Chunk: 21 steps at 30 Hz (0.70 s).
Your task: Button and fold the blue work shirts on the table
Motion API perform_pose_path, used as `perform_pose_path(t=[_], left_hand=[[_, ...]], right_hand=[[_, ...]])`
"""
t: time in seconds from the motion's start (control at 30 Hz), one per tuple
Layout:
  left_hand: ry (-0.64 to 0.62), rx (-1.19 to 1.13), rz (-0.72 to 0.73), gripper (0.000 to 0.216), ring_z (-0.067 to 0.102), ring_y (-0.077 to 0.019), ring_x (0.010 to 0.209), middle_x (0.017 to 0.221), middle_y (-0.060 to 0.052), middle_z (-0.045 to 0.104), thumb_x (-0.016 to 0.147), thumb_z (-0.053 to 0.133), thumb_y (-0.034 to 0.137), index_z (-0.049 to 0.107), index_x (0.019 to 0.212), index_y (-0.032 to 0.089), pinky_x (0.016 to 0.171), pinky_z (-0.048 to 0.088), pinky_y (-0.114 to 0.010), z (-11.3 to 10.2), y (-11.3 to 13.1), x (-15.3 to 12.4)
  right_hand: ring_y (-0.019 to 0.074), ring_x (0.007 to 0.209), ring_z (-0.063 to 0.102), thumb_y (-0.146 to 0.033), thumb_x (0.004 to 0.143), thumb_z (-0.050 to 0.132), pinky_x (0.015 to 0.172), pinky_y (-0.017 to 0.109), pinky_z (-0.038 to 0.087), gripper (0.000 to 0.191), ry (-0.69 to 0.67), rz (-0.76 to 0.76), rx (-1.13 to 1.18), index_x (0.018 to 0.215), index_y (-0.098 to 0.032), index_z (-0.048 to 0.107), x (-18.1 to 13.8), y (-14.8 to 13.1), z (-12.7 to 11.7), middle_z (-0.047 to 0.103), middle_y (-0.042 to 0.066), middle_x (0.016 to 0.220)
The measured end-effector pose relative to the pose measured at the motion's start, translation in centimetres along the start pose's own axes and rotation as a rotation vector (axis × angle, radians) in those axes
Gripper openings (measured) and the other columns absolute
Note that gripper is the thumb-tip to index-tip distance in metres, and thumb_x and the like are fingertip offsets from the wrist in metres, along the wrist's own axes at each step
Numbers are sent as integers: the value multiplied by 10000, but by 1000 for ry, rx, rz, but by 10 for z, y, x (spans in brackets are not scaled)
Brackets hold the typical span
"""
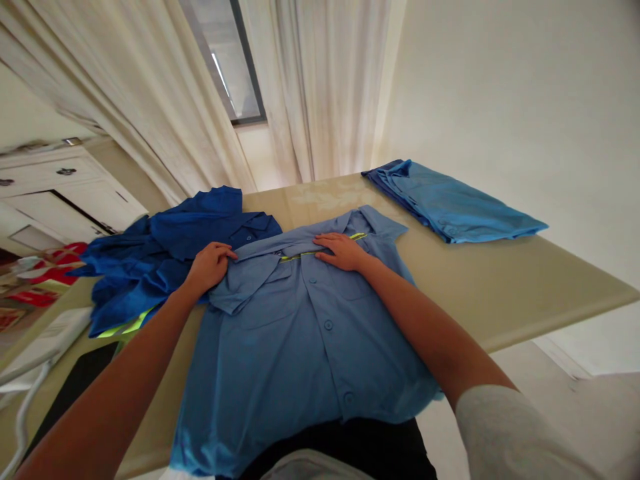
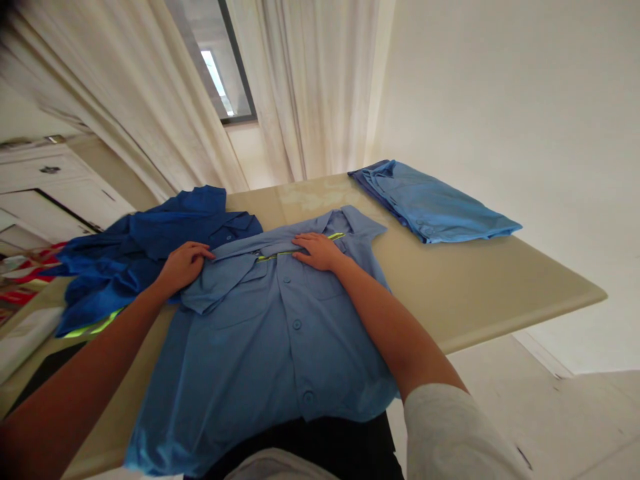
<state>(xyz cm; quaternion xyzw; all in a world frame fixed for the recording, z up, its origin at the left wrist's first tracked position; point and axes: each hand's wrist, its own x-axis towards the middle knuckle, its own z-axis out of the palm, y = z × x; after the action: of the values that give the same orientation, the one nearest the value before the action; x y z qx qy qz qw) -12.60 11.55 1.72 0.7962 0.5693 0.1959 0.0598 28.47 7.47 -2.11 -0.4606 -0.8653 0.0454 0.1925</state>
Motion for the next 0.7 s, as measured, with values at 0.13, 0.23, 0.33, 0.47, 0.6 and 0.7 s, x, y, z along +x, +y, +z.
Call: perform_pose_path(t=[0.13,0.23,0.33,0.47,0.6,0.7], left_hand=[[-48,-77,-273,376,711,-303,1058,1073,-110,784,884,532,436,757,1064,194,957,534,-380,-4,8,11],[-144,-146,-333,358,722,-291,947,941,-89,785,796,661,541,749,898,210,817,536,-342,-4,15,21],[-144,-183,-307,330,711,-257,890,928,-77,766,767,685,513,699,893,208,767,531,-321,-4,13,30],[-58,-11,-244,252,703,-299,996,1057,-113,747,837,610,419,661,981,219,856,541,-378,-1,9,38],[-41,223,-195,320,661,-393,1142,1202,-177,716,884,546,310,666,1163,208,934,522,-492,4,24,33],[56,309,-58,430,570,-448,1275,1345,-217,649,909,511,279,650,1306,189,992,483,-578,10,59,29]], right_hand=[[294,1442,534,-484,1053,521,1232,460,391,554,-5,9,-11,1487,-152,616,1,-1,-1,589,135,1537],[288,1434,541,-486,1060,509,1233,447,388,537,-12,-18,-26,1471,-162,631,0,-5,-2,594,133,1532],[284,1451,515,-538,1070,466,1247,451,366,559,46,-13,-10,1465,-180,632,0,-6,-8,572,131,1554],[303,1399,545,-538,1094,344,1225,475,380,575,345,306,11,1458,-193,625,-6,10,-41,635,147,1463],[324,1221,660,-530,1077,381,1085,476,493,535,490,755,-9,1343,-168,670,-34,39,-92,710,182,1296],[391,1193,680,-651,1011,487,1019,536,511,581,315,1068,-69,1209,-157,724,-64,50,-110,727,231,1212]])
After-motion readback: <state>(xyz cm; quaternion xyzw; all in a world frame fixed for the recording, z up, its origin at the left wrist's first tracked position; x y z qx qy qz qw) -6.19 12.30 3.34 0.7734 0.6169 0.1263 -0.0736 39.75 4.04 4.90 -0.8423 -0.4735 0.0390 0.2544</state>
